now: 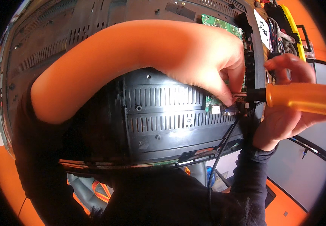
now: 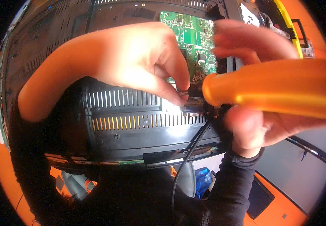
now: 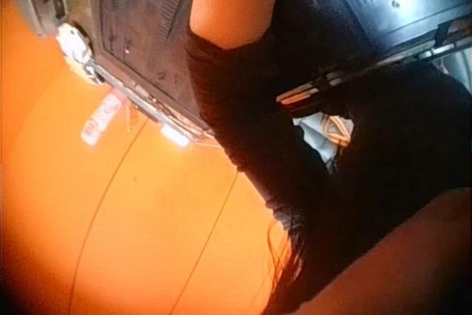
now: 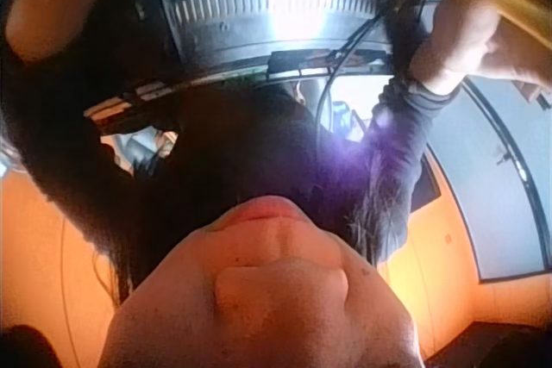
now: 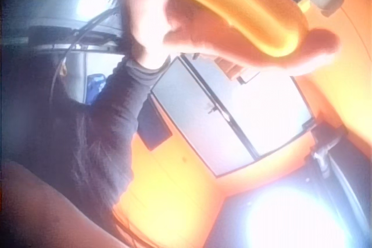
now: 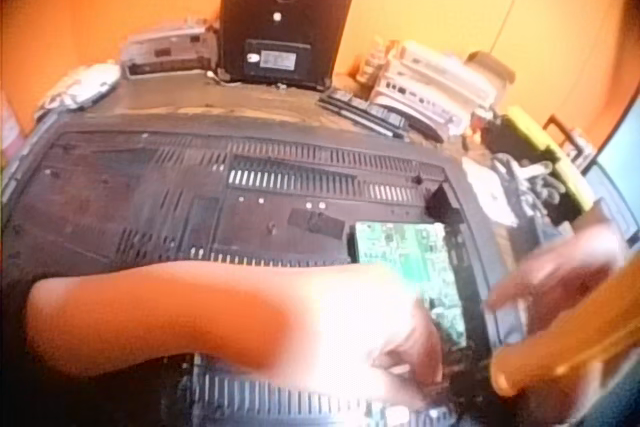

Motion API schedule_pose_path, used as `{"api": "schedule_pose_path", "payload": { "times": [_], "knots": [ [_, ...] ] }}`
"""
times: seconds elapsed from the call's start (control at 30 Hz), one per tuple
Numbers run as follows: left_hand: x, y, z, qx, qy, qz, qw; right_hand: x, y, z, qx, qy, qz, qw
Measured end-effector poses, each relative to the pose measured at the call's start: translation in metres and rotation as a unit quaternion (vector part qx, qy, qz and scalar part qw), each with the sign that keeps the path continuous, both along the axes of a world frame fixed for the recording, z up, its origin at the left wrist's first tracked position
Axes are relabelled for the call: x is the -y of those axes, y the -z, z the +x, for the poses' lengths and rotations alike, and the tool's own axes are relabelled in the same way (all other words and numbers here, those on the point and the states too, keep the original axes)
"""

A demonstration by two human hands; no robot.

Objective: The person uses a screwdriver to remove screws from the back of a CRT monitor, detaches the rear cover, and then removes the stand. The person continues to remove screws from the internal chassis to access the circuit board.

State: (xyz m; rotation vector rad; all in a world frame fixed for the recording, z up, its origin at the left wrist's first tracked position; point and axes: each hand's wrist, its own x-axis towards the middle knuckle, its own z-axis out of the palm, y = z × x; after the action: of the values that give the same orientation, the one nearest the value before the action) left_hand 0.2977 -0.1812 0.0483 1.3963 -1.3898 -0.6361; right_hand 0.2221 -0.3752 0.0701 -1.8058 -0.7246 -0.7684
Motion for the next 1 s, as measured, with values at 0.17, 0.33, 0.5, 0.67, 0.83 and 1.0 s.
{"api": "schedule_pose_path", "payload": {
  "times": [0.17,0.33,0.5,0.67,0.83,1.0],
  "knots": [
    [-0.002,-0.002,0.001,0.01,-0.027,0.077,0.997,-0.001,0.0,-0.001,-0.005,-0.004,-0.002,1.0],
    [0.0,0.0,0.001,-0.024,-0.017,0.074,0.997,-0.002,0.001,0.001,-0.009,-0.006,0.001,1.0],
    [0.001,0.003,0.0,-0.004,-0.015,0.028,0.999,0.0,0.003,-0.002,-0.011,-0.009,-0.001,1.0],
    [-0.002,0.0,0.003,-0.107,0.012,0.094,0.99,0.003,-0.002,0.003,-0.014,-0.011,0.007,1.0],
    [0.004,0.003,-0.001,-0.014,-0.017,0.03,0.999,-0.006,-0.004,0.01,-0.005,0.019,-0.043,0.999],
    [0.0,-0.005,-0.003,0.002,-0.048,0.109,0.993,-0.011,-0.004,0.012,0.001,-0.034,-0.039,0.999]
  ]
}}
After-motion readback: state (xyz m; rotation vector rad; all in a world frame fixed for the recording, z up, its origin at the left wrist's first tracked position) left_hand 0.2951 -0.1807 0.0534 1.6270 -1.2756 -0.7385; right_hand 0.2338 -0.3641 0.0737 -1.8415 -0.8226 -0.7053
